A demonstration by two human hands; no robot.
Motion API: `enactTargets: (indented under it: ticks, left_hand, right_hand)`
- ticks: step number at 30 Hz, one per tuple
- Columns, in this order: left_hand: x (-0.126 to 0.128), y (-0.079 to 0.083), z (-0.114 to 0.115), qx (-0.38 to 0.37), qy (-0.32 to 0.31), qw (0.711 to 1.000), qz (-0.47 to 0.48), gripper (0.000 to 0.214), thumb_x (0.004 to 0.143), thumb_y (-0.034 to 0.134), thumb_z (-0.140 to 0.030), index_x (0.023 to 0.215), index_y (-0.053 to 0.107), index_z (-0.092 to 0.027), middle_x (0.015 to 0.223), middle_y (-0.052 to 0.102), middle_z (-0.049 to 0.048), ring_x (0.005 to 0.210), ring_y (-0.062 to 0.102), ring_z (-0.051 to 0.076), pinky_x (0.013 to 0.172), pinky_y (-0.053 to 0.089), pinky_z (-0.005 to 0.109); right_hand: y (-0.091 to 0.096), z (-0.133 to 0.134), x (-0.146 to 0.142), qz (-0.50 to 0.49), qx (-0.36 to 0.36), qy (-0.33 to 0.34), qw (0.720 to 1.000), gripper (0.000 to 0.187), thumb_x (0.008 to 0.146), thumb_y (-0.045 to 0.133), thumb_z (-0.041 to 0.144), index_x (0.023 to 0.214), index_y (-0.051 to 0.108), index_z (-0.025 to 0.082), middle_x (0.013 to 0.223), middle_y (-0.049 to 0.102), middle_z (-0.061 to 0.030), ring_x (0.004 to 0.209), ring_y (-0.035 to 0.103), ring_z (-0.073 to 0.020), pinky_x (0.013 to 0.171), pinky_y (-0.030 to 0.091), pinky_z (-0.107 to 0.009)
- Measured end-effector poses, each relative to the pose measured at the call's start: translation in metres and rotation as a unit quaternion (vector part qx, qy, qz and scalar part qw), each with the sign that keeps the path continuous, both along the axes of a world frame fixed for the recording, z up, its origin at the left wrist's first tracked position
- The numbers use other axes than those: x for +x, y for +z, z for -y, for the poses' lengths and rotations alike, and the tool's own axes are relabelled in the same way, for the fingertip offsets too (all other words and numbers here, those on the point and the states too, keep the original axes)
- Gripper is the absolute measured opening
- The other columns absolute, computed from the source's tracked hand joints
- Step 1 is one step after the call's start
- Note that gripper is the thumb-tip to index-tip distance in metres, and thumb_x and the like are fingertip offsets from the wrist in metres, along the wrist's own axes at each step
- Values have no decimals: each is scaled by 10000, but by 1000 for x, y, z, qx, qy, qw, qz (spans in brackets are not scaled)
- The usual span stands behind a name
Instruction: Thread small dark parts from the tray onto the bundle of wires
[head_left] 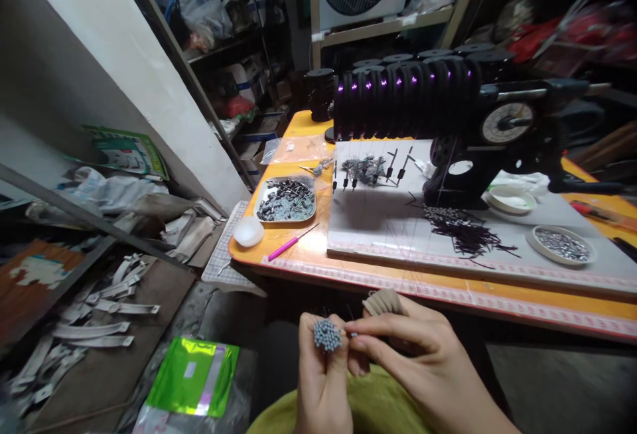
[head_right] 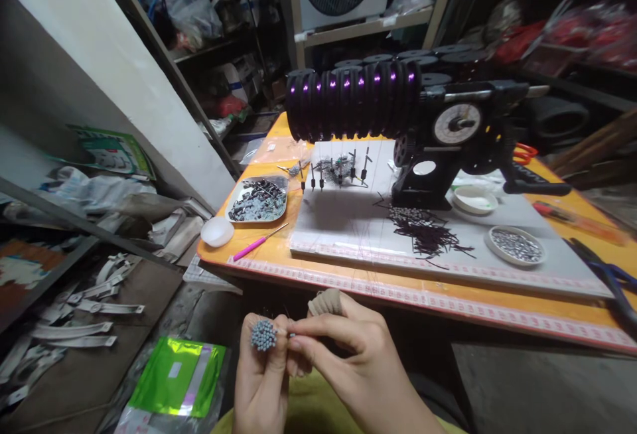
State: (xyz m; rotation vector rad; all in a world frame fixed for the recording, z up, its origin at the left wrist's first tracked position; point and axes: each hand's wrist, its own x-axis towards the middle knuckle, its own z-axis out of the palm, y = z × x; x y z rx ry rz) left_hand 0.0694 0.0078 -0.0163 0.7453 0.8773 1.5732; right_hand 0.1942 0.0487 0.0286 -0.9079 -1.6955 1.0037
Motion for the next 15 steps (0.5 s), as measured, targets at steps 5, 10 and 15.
enactTargets:
  ticks: [5,10,15]
  left_hand:
    - [-1,8,-10,13,70,997,-26,163,967,531,-313,826,523,-232,809,526,-45,547,431,51,523,380,171]
    - [-8,27,-31,81,213,973,-29,145,958,546,-315,837,503,-248,796,553,-44,558,432,75,515,382,183]
    - [-45,58,-63,148,268,951,-42,325,988,489,-235,674,414,-196,571,351,-62,526,360,100,526,375,218]
  right_hand:
    - [2,3,-5,82,71,-15,994,130,848,638,107,804,730,187,680,643,-16,612,631,-129,549,508,-222]
    - [2,2,-12,132,196,-63,970,137,794,609,46,783,650,176,681,607,-21,605,609,-128,529,497,-215]
    - [7,-9,-6,167,244,-84,952,174,782,630,55,861,607,207,740,614,-19,633,640,-124,584,531,-196]
